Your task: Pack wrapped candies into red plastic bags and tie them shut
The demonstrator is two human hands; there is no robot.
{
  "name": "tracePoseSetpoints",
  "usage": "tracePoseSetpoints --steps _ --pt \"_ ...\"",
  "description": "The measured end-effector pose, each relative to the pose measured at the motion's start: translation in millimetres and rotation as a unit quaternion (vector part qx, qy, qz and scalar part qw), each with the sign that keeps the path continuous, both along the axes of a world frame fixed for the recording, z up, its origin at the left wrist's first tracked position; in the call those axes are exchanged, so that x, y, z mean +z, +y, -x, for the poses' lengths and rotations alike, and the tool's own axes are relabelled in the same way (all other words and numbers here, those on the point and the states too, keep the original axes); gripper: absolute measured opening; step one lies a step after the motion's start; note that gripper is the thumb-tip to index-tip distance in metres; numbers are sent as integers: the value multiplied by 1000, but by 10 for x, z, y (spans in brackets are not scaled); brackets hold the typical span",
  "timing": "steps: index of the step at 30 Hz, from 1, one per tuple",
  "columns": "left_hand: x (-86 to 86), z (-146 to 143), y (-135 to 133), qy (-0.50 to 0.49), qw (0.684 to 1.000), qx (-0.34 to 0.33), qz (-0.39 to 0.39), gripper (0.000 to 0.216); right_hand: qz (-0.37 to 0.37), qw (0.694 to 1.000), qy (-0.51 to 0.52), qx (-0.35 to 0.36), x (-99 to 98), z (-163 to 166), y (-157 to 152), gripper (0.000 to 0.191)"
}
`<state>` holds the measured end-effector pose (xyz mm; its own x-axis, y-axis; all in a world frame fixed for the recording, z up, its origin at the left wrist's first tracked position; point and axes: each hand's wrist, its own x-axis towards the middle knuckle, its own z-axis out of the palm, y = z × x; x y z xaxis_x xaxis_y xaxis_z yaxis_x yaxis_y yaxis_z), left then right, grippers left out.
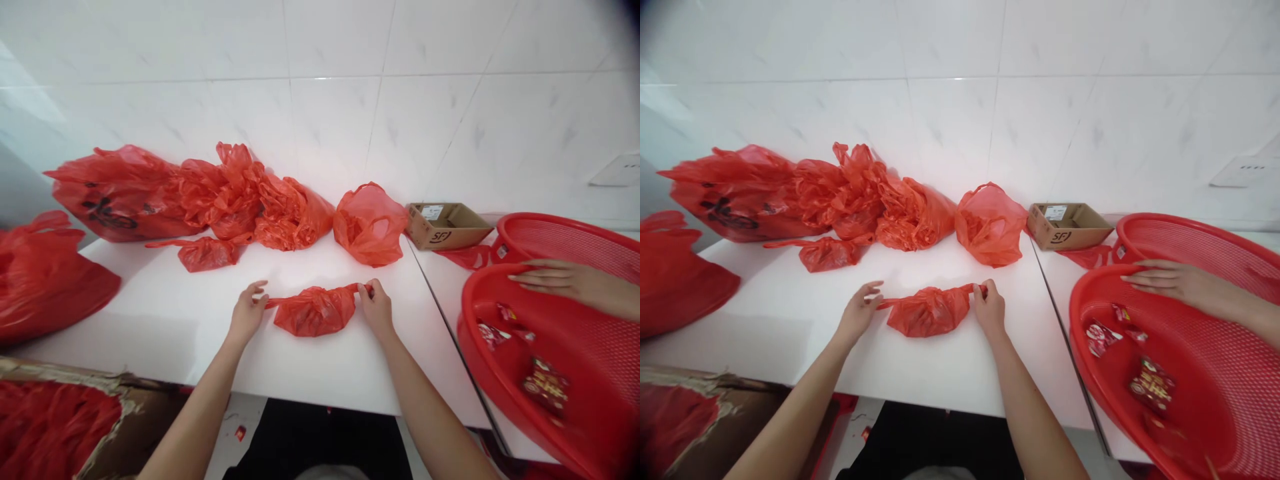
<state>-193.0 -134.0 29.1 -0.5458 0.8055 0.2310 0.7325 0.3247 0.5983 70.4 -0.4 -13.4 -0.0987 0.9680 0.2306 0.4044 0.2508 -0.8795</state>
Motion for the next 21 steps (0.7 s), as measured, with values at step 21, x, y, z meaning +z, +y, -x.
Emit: tracePoseSetpoints --steps 21 --pt "1468 976 156 2 945 -160 284 21 53 996 72 17 -62 -19 32 31"
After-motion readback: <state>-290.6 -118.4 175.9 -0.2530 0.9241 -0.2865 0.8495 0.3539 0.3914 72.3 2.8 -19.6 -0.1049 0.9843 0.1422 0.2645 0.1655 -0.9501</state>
